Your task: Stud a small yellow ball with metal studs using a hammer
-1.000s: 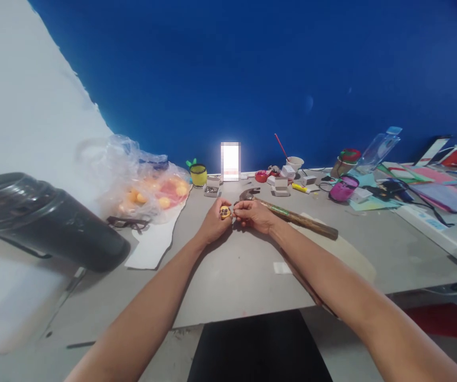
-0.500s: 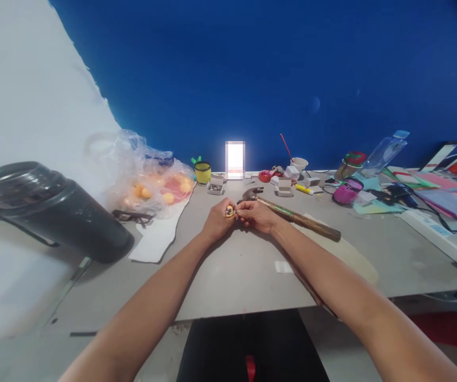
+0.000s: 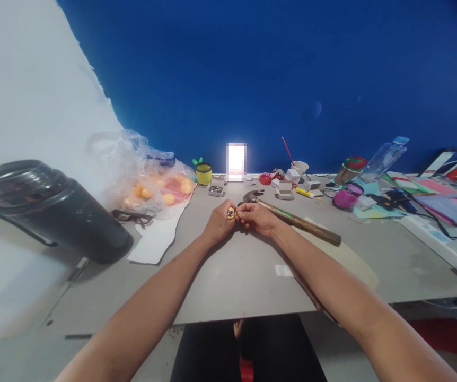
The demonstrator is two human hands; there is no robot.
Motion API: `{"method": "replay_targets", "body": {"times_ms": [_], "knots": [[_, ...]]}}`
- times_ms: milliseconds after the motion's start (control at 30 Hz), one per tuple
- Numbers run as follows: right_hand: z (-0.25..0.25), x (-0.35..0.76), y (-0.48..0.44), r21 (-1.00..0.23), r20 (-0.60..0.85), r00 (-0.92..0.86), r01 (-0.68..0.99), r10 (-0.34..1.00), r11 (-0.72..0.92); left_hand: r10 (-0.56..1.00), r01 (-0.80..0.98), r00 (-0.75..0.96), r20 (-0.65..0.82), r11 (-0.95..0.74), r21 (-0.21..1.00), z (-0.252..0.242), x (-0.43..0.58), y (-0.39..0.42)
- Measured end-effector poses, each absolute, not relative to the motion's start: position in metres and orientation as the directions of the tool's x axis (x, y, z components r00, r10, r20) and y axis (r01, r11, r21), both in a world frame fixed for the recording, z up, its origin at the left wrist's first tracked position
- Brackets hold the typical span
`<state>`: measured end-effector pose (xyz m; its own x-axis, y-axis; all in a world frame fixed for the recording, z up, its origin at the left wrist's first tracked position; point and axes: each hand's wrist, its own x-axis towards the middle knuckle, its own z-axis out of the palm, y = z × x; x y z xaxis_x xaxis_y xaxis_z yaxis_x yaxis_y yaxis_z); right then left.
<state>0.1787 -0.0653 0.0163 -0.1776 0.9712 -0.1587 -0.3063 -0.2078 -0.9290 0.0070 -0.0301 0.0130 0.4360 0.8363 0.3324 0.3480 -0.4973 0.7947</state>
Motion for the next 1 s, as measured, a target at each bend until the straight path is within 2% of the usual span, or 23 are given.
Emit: {"method": "replay_targets", "body": {"times_ms": [567, 1000], "knots": [[0.0149, 0.1770, -0.0628, -0.924, -0.210, -0.132, -0.298, 0.969, -0.240, 0.844, 0.345, 0.430, 0.322, -0.482, 0.805, 0.0123, 0.0073, -0.0306], [0.0182, 0.1732, -0.0604, -0.904, -0.265, -0.098, -0.321, 0.959, -0.283, 0.882, 0.433, 0.343, 0.322, -0.453, 0.779, 0.0146, 0.0129, -0.0356]]}}
